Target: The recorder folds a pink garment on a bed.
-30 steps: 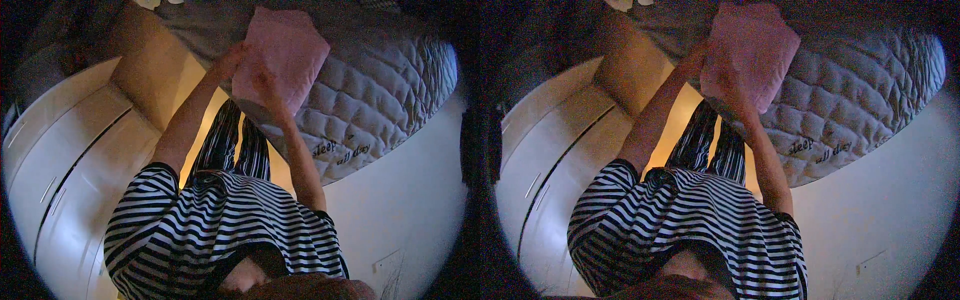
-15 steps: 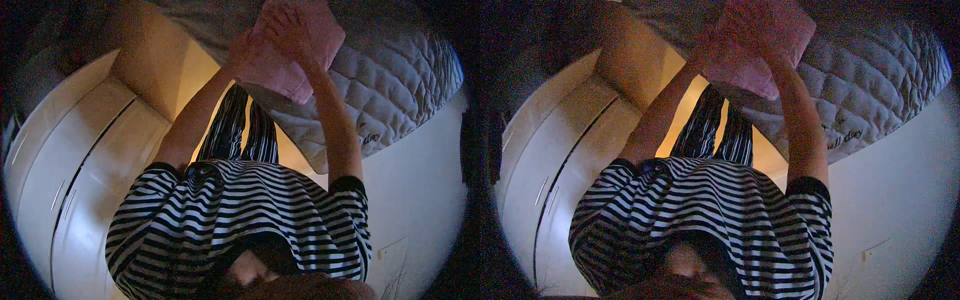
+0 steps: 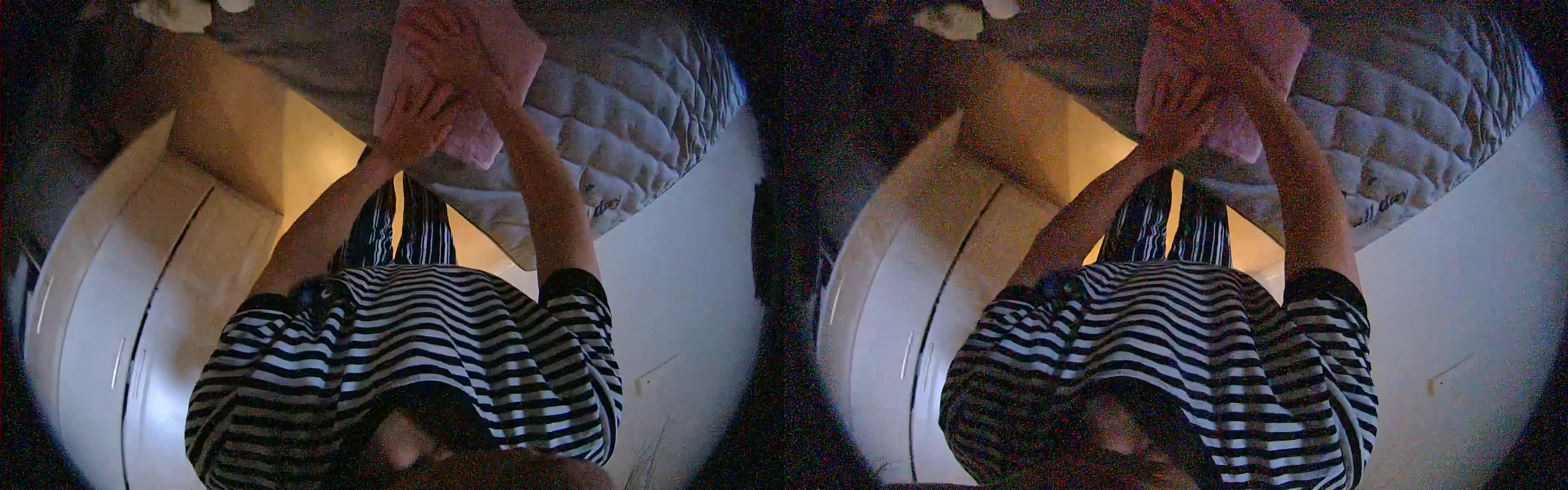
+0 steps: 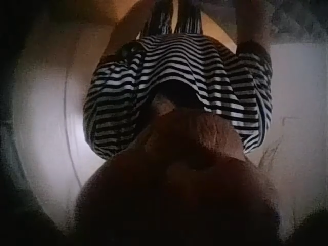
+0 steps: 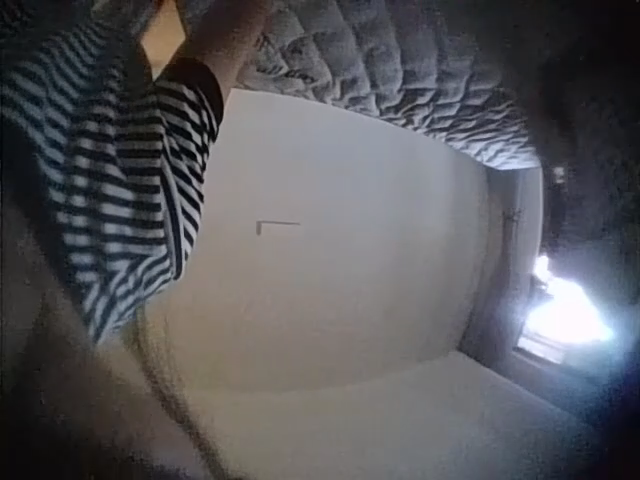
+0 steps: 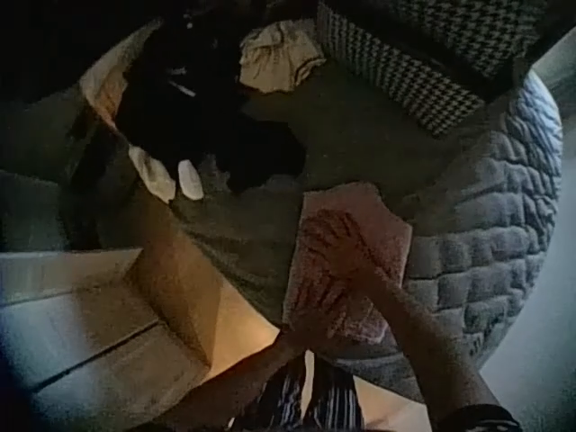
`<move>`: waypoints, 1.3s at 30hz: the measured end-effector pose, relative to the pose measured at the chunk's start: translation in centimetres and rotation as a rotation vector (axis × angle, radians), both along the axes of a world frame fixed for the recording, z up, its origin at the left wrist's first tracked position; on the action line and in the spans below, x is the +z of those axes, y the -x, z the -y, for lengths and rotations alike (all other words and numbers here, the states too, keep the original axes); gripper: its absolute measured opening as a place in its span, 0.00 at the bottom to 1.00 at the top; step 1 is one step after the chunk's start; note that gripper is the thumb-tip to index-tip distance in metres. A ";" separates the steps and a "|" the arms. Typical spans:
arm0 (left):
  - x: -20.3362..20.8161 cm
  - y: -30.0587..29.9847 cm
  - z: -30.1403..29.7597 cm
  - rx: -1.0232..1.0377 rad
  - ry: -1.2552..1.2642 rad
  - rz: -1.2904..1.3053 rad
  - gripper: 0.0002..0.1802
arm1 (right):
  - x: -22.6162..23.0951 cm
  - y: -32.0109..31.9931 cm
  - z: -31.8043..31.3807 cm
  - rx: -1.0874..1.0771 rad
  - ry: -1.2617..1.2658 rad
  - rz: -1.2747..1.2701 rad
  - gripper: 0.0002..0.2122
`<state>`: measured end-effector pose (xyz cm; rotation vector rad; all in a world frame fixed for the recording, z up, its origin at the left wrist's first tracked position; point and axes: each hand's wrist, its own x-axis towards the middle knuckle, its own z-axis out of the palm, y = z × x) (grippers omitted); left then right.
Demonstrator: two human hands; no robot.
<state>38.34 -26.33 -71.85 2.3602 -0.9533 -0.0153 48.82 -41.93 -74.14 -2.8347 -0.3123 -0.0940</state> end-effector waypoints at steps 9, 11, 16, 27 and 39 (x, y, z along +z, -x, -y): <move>0.3 -1.8 4.9 -0.027 0.200 -0.442 0.22 | 8.5 6.2 7.1 -0.571 -0.516 0.081 0.14; 3.5 -3.6 7.6 -0.116 0.266 -0.400 0.20 | 10.8 9.9 8.8 -0.710 -0.625 0.106 0.13; 6.0 -7.1 19.1 -0.387 0.233 -0.092 0.20 | 10.3 23.2 15.6 -1.209 -0.957 -0.684 0.14; 6.0 -8.8 23.5 -0.569 0.015 -0.011 0.26 | 10.9 24.5 10.2 -1.069 -0.692 -0.281 0.20; 4.3 -11.1 23.9 -0.246 0.116 0.154 0.22 | 14.4 23.1 11.4 -0.953 -0.394 -0.710 0.12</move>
